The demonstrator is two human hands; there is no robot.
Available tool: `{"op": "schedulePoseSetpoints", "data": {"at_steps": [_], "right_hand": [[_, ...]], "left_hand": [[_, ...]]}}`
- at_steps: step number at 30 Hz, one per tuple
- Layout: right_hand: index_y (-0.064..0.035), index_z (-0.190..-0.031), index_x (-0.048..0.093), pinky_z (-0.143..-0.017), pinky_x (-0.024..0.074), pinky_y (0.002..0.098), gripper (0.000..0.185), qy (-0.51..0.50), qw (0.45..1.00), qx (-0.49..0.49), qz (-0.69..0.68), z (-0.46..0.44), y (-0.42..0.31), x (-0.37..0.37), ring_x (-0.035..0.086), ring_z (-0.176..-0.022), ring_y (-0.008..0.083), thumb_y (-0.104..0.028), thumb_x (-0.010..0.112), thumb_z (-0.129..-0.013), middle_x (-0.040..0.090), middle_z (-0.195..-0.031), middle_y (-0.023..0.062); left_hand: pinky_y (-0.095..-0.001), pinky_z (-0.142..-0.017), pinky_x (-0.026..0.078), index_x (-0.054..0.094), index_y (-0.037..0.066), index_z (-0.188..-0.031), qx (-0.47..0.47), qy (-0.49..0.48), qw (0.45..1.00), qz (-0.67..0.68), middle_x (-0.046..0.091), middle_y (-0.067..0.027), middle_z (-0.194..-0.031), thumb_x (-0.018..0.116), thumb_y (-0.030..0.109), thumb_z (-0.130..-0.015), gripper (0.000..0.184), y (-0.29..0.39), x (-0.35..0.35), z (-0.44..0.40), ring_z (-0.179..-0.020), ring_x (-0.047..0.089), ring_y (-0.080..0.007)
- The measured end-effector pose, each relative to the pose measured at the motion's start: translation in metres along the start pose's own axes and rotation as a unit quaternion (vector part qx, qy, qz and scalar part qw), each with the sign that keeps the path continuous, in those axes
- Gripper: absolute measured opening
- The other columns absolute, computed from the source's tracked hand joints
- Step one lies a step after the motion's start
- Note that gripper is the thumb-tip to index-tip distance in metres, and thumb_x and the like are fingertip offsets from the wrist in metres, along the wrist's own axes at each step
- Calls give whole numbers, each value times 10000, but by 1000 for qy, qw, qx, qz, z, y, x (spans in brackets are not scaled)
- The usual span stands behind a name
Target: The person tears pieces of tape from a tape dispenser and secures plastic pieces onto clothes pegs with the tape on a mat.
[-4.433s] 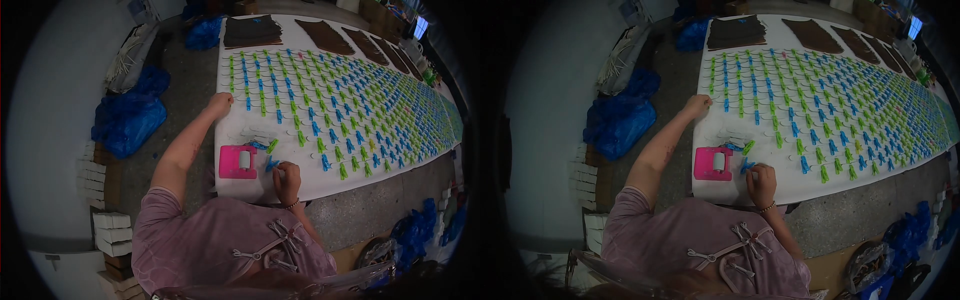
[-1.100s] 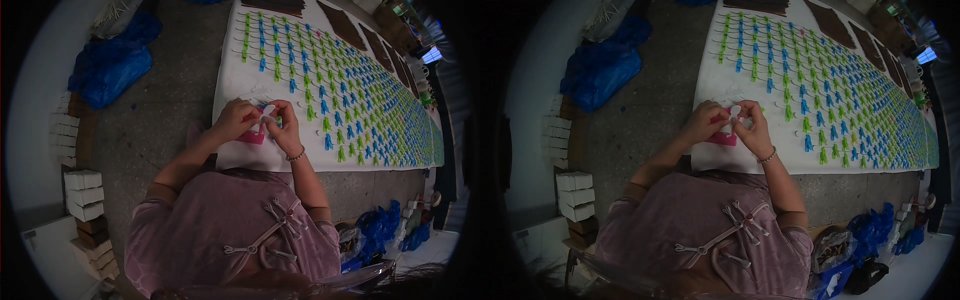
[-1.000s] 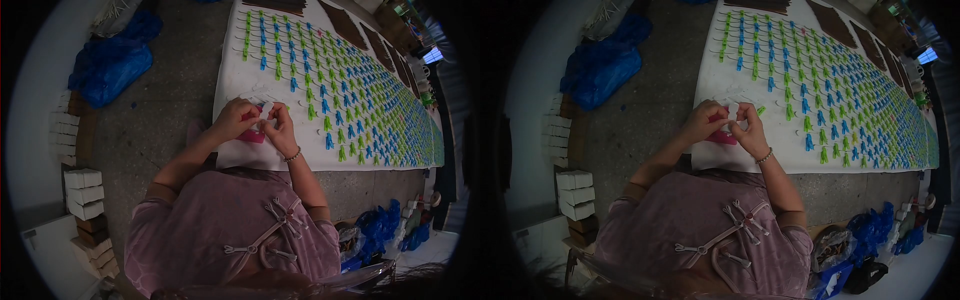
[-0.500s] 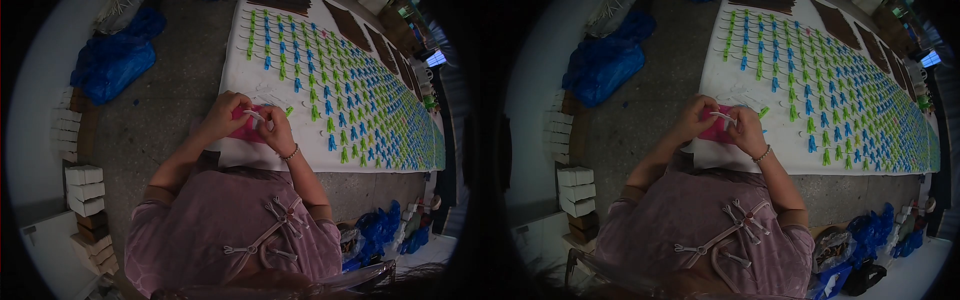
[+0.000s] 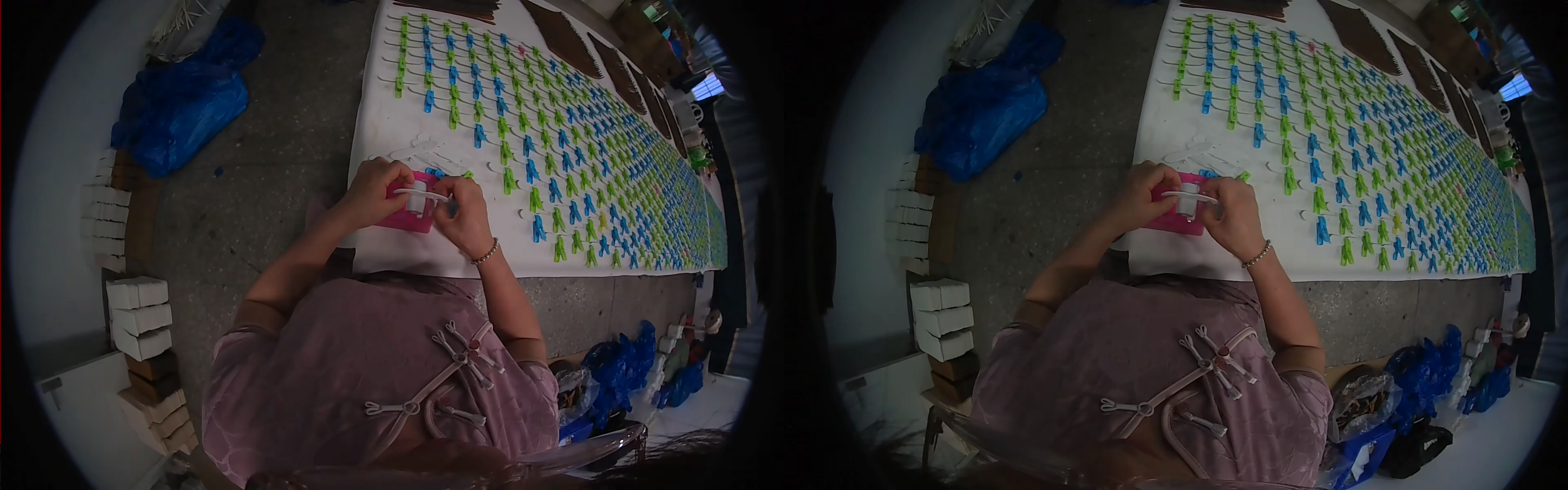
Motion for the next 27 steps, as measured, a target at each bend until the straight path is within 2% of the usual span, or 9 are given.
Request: {"op": "schedulePoseSetpoints", "data": {"at_steps": [5, 12, 14, 15, 17, 18, 20, 23, 27], "right_hand": [[-72, -929, 565, -699, 415, 398, 281, 5, 998, -22, 60, -6, -11, -21, 541, -787, 298, -7, 621, -661, 573, -828, 95], [-59, -995, 563, -740, 433, 390, 327, -4, 999, -23, 41, -8, -25, -47, 541, -833, 297, 2, 622, -679, 569, -868, 102], [-40, -1058, 564, -769, 459, 383, 365, 19, 997, 41, -55, -3, -15, -56, 552, -864, 309, -3, 625, -701, 575, -909, 120], [-40, -1058, 564, -769, 459, 383, 365, 22, 997, 43, -52, 1, -9, -59, 552, -864, 309, -3, 625, -701, 575, -909, 120], [-29, -1079, 577, -777, 478, 380, 365, -35, 996, 72, 34, 17, 19, -51, 559, -882, 325, -20, 636, -719, 581, -958, 140], [-29, -1079, 577, -777, 478, 380, 365, -32, 996, 74, 37, 23, 25, -49, 559, -882, 325, -20, 636, -719, 581, -958, 140], [-37, -1014, 614, -768, 480, 390, 289, -48, 988, 55, 136, 36, 33, -38, 565, -879, 333, -33, 649, -727, 589, -963, 142], [-43, -951, 637, -758, 480, 409, 229, -39, 985, 36, 166, 48, 47, -27, 567, -872, 338, -36, 658, -723, 594, -935, 142], [-48, -927, 637, -758, 483, 400, 197, -34, 990, 34, 134, 53, 41, -32, 576, -864, 336, -43, 665, -732, 613, -933, 139]], "left_hand": [[-371, -765, 435, 572, 94, -884, 21, -25, 999, 17, 649, -30, -788, 701, 94, -691, 233, 16, 11, -11, -787, 614, -223], [-325, -762, 461, 566, 51, -937, 31, -72, 995, 57, 621, -68, -862, 702, 54, -718, 258, 20, 45, -25, -789, 617, -200], [-304, -795, 465, 554, 44, -979, -16, -80, 990, 116, 608, -66, -915, 691, 38, -744, 272, 15, 46, -28, -824, 612, -170], [-304, -795, 465, 554, 44, -979, -13, -82, 989, 119, 608, -66, -915, 691, 38, -744, 272, 16, 44, -27, -824, 612, -170], [-292, -813, 464, 524, 40, -1032, -70, -70, 979, 177, 581, -55, -999, 677, 32, -773, 301, 4, 33, -24, -895, 588, -142], [-292, -813, 464, 524, 40, -1032, -66, -73, 979, 179, 581, -55, -999, 677, 32, -773, 301, 5, 29, -22, -895, 588, -142], [-279, -816, 477, 529, 38, -1044, -120, -36, 963, 240, 605, -52, -953, 676, 36, -771, 310, -7, 16, -15, -933, 587, -129], [-273, -822, 480, 511, 45, -1079, -118, -46, 964, 235, 557, -26, -1007, 671, 22, -777, 343, -17, 11, -6, -936, 547, -105], [-260, -821, 477, 502, 54, -1088, -156, -52, 942, 292, 543, -10, -976, 677, 23, -773, 361, -17, 9, 5, -933, 522, -96]]}}
Point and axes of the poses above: each hand's wrist, its own z-axis away from the middle knuckle, its own x-axis out of the palm, y = z × x, the point moved 10 cm from there along -z, towards the middle knuckle
